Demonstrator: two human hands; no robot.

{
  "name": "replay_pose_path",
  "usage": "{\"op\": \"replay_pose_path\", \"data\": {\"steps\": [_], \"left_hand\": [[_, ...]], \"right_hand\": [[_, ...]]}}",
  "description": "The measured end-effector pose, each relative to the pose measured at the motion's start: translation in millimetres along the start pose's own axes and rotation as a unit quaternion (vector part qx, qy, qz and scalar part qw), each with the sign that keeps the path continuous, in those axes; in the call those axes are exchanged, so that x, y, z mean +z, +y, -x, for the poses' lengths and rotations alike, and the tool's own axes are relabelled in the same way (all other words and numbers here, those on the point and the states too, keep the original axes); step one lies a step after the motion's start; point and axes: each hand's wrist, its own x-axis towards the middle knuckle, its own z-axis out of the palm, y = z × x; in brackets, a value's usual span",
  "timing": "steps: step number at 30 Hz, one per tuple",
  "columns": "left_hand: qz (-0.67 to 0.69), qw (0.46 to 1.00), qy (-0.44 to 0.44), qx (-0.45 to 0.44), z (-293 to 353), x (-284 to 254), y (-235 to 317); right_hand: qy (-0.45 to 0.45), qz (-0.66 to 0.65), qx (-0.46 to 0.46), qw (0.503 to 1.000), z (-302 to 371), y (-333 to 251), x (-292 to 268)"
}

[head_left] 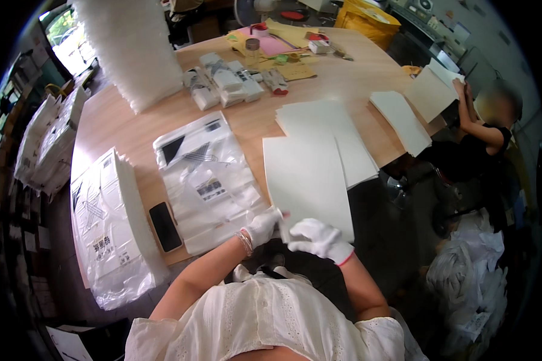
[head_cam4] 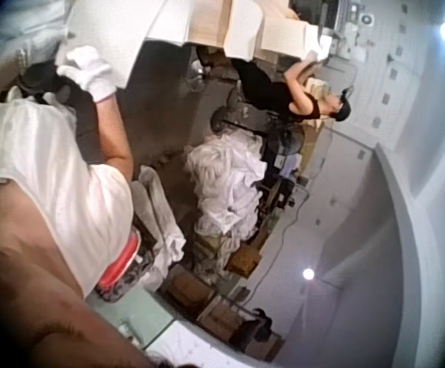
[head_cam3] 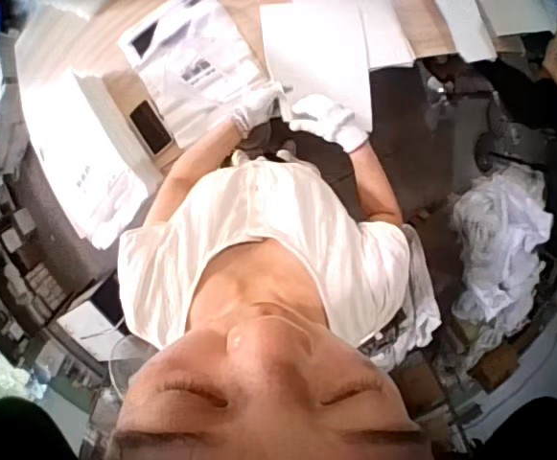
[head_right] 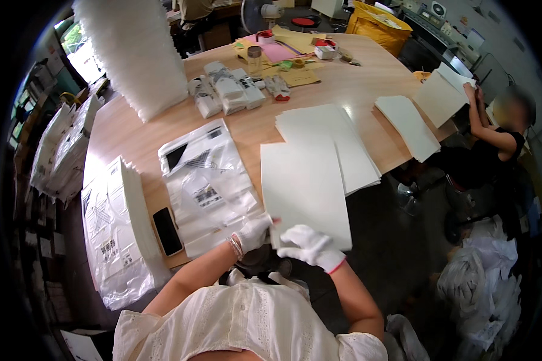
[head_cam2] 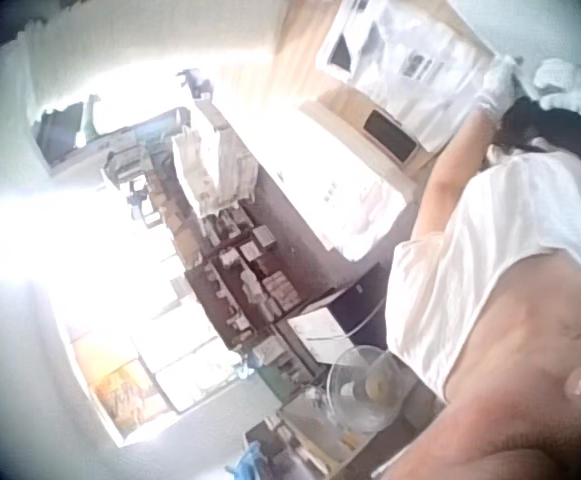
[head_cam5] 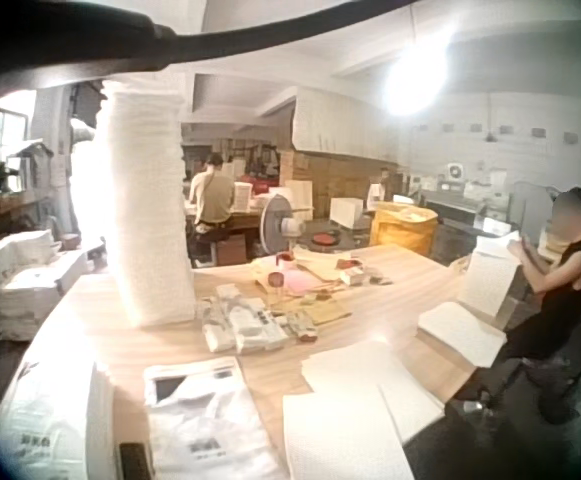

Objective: The person repeatedly picks up stacks of white paper and inserts them into clear plastic packaging bags. They fold the top of the bags to seal the contents and place the packaged items into a growing pile on the table.

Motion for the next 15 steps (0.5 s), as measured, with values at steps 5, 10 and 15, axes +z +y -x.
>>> {"op": "replay_pose_path", "data": {"steps": [5, 10, 15], "left_hand": [[-0.421, 0.905, 0.038, 0.039, 66.1, -3.1, 34.9], [-0.745, 0.575, 0.111, 0.32, 67.2, -1.1, -40.3], [-0.695, 0.481, 0.301, 0.442, 110.2, -27.0, 36.9]], "right_hand": [[0.262, -0.433, 0.405, 0.762, 78.0, 79.4, 35.9], [0.283, -0.476, 0.25, 0.794, 0.1, 15.0, 124.3], [0.332, -0.291, 0.241, 0.864, -7.0, -13.3, 99.8]]}}
